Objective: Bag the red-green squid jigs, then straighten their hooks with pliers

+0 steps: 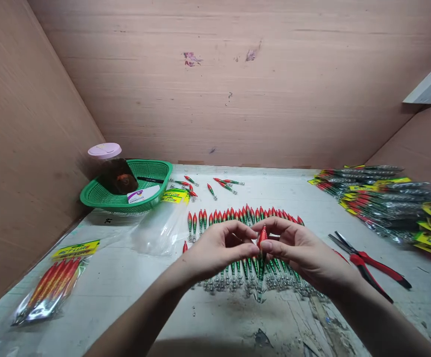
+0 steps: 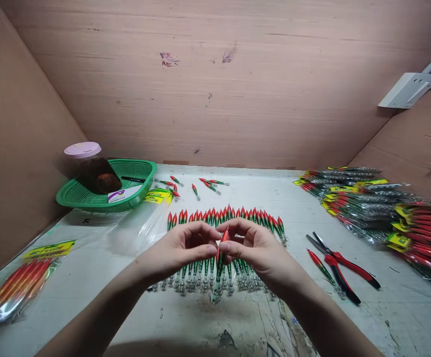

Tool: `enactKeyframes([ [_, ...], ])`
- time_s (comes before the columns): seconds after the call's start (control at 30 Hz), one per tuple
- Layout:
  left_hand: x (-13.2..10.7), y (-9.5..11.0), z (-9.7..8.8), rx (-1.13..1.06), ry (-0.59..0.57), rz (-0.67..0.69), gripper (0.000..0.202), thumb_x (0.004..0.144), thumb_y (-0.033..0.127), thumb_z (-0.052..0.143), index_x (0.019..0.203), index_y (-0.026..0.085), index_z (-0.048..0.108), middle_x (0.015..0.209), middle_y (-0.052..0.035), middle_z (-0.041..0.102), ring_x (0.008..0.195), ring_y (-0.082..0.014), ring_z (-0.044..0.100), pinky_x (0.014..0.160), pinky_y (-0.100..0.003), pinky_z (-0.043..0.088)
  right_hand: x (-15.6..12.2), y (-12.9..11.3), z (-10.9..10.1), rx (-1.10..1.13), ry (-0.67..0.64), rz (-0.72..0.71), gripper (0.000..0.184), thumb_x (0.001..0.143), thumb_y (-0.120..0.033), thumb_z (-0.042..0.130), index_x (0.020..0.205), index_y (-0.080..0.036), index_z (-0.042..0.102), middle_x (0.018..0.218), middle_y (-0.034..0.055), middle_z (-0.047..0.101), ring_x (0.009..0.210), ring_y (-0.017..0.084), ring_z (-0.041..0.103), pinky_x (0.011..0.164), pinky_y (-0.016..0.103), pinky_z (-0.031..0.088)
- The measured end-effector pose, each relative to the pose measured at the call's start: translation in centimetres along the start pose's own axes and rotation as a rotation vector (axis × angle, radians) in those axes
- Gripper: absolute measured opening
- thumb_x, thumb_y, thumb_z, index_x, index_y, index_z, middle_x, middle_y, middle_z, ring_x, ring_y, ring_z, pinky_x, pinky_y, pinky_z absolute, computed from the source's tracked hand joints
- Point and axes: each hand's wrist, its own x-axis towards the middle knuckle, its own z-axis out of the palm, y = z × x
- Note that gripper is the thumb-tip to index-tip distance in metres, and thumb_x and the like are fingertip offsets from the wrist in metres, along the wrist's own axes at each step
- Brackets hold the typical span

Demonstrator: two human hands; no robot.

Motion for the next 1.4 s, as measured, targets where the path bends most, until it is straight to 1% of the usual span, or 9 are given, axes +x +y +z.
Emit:
enactKeyframes([
  [0.3, -0.1, -1.1, 1.1, -0.087, 0.021, -0.064, 0.04, 0.061, 0.03, 0.083, 0.085, 0.018, 0.055, 0.08, -0.0034, 0.063, 0.074, -0.0178, 0.065, 0.077, -0.039, 0.049, -0.4, 0.4, 0.4, 0.007, 0.002, 0.011, 0.036, 0.068, -0.034, 0.083, 0.09, -0.02, 0.059, 0.089, 0.0008, 0.059, 0.078, 0.013, 0.059, 0.063, 0.025, 0.049],
  [0.43, -0.3, -1.1, 1.5, -0.121, 0.034, -0.112, 0.045, 0.058, 0.029, 0.086, 0.086, 0.018, 0.052, 0.072, -0.0001, 0.062, 0.069, -0.0158, 0.064, 0.075, -0.038, 0.049, -0.4, 0.1, 0.6, -0.013, 0.009, 0.016, 0.036, 0.067, -0.035, 0.083, 0.088, -0.02, 0.057, 0.085, 0.0002, 0.059, 0.074, 0.012, 0.058, 0.059, 0.024, 0.047],
  [0.63, -0.4, -1.0, 1.7, -0.215, 0.022, -0.12, 0.047, 0.058, 0.023, 0.085, 0.088, 0.017, 0.051, 0.079, -0.0015, 0.063, 0.071, -0.0144, 0.064, 0.074, -0.035, 0.048, -0.3, 0.5, 1.2, -0.034, 0.026, 0.009, 0.038, 0.067, -0.034, 0.082, 0.09, -0.021, 0.056, 0.086, 0.0011, 0.06, 0.073, 0.012, 0.06, 0.059, 0.024, 0.049],
  [0.73, -0.3, -0.9, 1.4, -0.19, 0.025, -0.131, 0.045, 0.061, 0.022, 0.083, 0.095, 0.016, 0.053, 0.082, -0.0021, 0.062, 0.071, -0.0129, 0.062, 0.072, -0.031, 0.048, -0.3, 0.6, 0.8, -0.171, 0.058, -0.032, 0.039, 0.071, -0.045, 0.077, 0.092, -0.021, 0.054, 0.084, 0.0009, 0.06, 0.065, 0.011, 0.059, 0.057, 0.026, 0.05],
  [0.83, -0.4, -0.6, 0.9, -0.065, 0.102, -0.128, 0.051, 0.063, 0.022, 0.081, 0.107, 0.017, 0.056, 0.085, 0.0011, 0.057, 0.068, -0.0091, 0.057, 0.069, -0.027, 0.045, -0.4, -0.1, -2.5, -0.55, 0.28, -0.155, 0.048, 0.075, -0.064, 0.061, 0.096, -0.021, 0.055, 0.081, 0.0016, 0.059, 0.064, 0.014, 0.06, 0.058, 0.03, 0.052],
  [0.93, -0.4, -0.3, 0.3, 0.086, 0.16, -0.107, 0.049, 0.068, 0.029, 0.077, 0.111, 0.019, 0.057, 0.081, 0.0023, 0.055, 0.069, -0.0105, 0.055, 0.065, -0.026, 0.04, -1.8, -0.9, -9.1, -0.844, 0.652, -0.213, 0.049, 0.075, -0.068, 0.054, 0.09, -0.021, 0.054, 0.083, 0.0042, 0.059, 0.071, 0.018, 0.059, 0.065, 0.033, 0.05],
  [1.03, -0.4, -0.4, -0.1, 0.162, 0.188, -0.096, 0.037, 0.07, 0.039, 0.075, 0.096, 0.017, 0.061, 0.074, 0.0004, 0.059, 0.069, -0.0133, 0.053, 0.062, -0.026, 0.038, -5.1, -0.7, -15.5, -1.085, 0.933, -0.141, 0.044, 0.07, -0.065, 0.058, 0.064, -0.022, 0.048, 0.07, 0.0041, 0.053, 0.067, 0.02, 0.053, 0.063, 0.035, 0.044],
  [1.17, 0.0, -1.2, -0.3, 0.11, 0.278, -0.11, 0.034, 0.068, 0.042, 0.078, 0.085, 0.019, 0.06, 0.069, 0.0017, 0.061, 0.065, -0.0121, 0.053, 0.06, -0.024, 0.038, -9.0, 2.0, -18.8, -1.304, 0.902, 0.058, 0.04, 0.072, -0.055, 0.059, 0.05, -0.022, 0.052, 0.058, 0.0034, 0.053, 0.056, 0.019, 0.052, 0.056, 0.032, 0.04],
  [1.4, 0.8, -2.0, 0.3, -0.265, 0.176, -0.279, 0.036, 0.059, 0.033, 0.087, 0.076, 0.016, 0.061, 0.071, 0.0006, 0.065, 0.072, -0.0111, 0.061, 0.072, -0.022, 0.046, -8.2, 6.1, -16.8, -1.551, 0.668, 0.358, 0.019, 0.09, -0.033, 0.06, 0.081, -0.017, 0.065, 0.09, 0.0035, 0.066, 0.092, 0.018, 0.061, 0.083, 0.036, 0.049],
])
